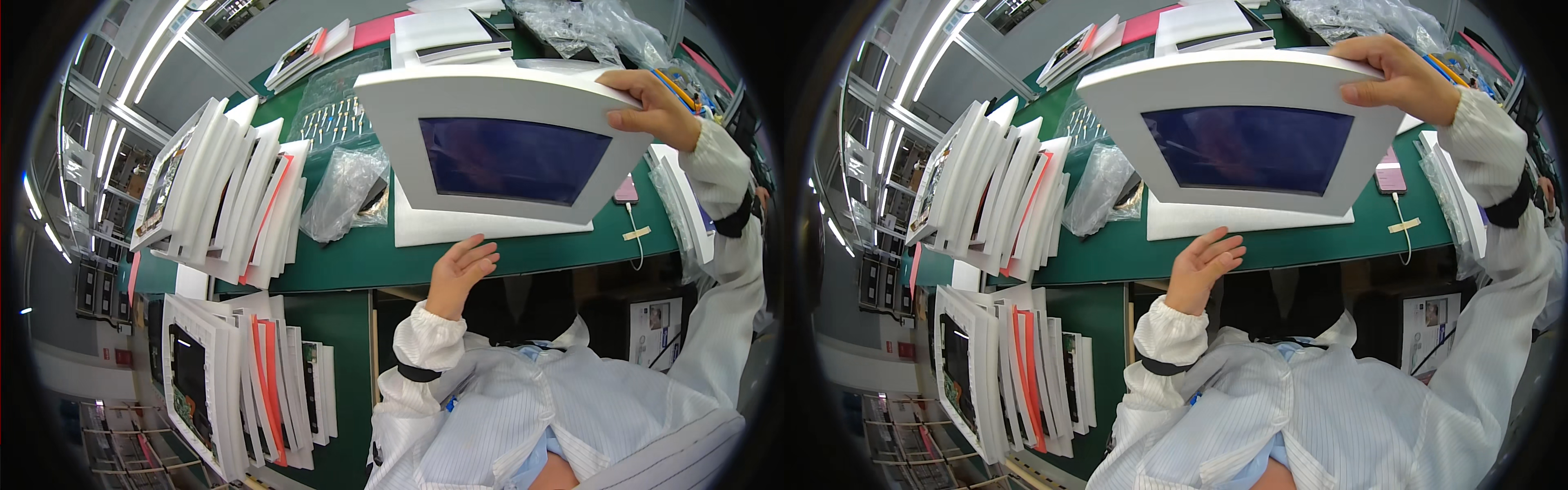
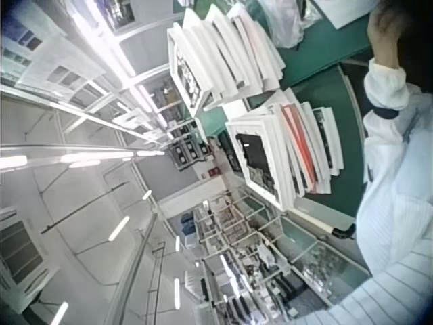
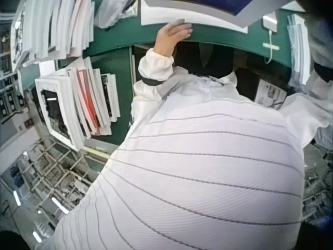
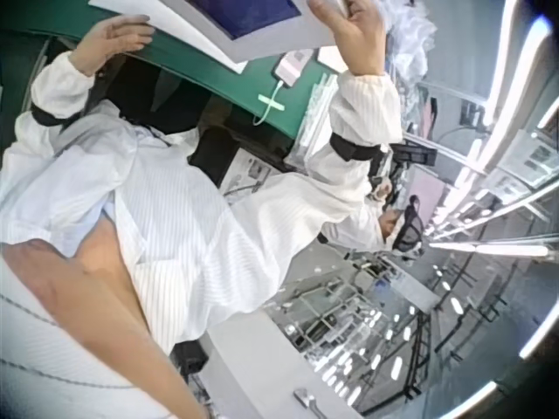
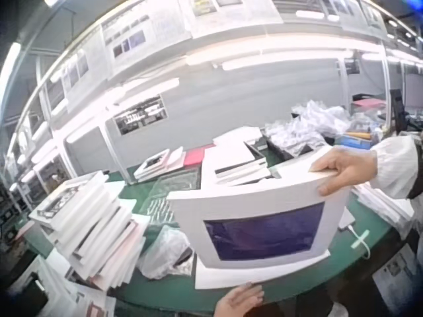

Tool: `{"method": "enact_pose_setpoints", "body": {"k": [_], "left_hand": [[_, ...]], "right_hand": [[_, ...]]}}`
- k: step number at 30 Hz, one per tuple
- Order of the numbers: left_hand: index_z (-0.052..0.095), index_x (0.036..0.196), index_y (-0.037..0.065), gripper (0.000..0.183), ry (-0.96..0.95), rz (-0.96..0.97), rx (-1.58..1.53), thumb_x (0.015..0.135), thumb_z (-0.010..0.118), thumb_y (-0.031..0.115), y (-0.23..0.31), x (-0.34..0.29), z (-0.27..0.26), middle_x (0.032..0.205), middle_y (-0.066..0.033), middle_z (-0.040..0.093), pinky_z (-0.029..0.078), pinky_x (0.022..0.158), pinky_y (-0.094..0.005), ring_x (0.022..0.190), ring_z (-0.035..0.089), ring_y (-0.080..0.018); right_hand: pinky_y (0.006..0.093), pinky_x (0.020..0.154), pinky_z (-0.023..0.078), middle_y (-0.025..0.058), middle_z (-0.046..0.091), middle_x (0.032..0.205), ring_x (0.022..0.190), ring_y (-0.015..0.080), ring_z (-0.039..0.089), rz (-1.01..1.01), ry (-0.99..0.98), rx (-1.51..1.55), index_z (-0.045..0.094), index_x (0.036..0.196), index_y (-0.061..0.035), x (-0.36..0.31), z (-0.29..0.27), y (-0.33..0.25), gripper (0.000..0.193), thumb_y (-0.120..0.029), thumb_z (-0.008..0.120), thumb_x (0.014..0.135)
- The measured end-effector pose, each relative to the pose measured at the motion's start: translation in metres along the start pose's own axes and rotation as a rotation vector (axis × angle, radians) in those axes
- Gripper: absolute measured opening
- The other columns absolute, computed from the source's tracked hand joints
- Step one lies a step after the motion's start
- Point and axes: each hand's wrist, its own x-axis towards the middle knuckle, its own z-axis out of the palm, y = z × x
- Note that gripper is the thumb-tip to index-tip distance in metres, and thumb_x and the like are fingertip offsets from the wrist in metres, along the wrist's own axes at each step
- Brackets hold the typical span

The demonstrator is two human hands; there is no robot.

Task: Manually assembling and inspecting electronic display panels at a workstation.

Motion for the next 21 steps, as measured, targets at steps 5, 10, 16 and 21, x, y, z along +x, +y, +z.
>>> {"method": "enact_pose_setpoints", "body": {"k": [5, 10, 16, 21], "left_hand": [[0.042, 0.124, -0.006, 0.050, 0.149, 0.040, -0.020, 0.083, 0.066, 0.009, 0.007, -0.015, -0.022, 0.118, -0.0231, 0.054, 0.049, 0.089, -0.0329, 0.104, 0.058, -0.0280], [0.046, 0.119, -0.005, 0.040, 0.231, 0.048, -0.027, 0.084, 0.063, 0.007, 0.011, -0.024, -0.033, 0.113, -0.0206, 0.058, 0.050, 0.085, -0.0319, 0.099, 0.061, -0.0255], [0.044, 0.120, -0.005, 0.038, 0.235, 0.051, -0.023, 0.090, 0.058, 0.015, 0.014, -0.021, -0.037, 0.109, -0.0202, 0.058, 0.052, 0.083, -0.0345, 0.096, 0.062, -0.0279], [0.040, 0.123, -0.005, 0.054, 0.264, 0.117, -0.270, 0.096, 0.038, 0.042, 0.028, -0.034, -0.035, 0.114, -0.0241, 0.054, 0.051, 0.085, -0.0410, 0.101, 0.059, -0.0331]], "right_hand": [[0.0275, 0.081, 0.044, 0.0097, 0.061, 0.094, 0.087, 0.0173, 0.057, -0.010, -0.020, 0.000, 0.060, 0.108, 0.0001, 0.018, 0.015, 0.005, 0.042, -0.024, 0.068, 0.075], [0.0274, 0.077, 0.045, 0.0111, 0.062, 0.090, 0.081, 0.0175, 0.058, -0.072, -0.018, -0.071, 0.060, 0.103, 0.0007, 0.022, 0.023, 0.010, 0.033, -0.017, 0.066, 0.076], [0.0309, 0.073, 0.046, 0.0169, 0.062, 0.083, 0.078, 0.0259, 0.061, -0.130, -0.082, -0.216, 0.057, 0.103, 0.0018, 0.003, 0.028, 0.003, 0.033, -0.011, 0.067, 0.073], [0.0368, 0.066, 0.049, 0.0140, 0.062, 0.083, 0.084, 0.0327, 0.062, -0.202, -0.105, -0.440, 0.059, 0.092, -0.0046, -0.043, 0.053, -0.031, 0.025, -0.004, 0.067, 0.069]]}}
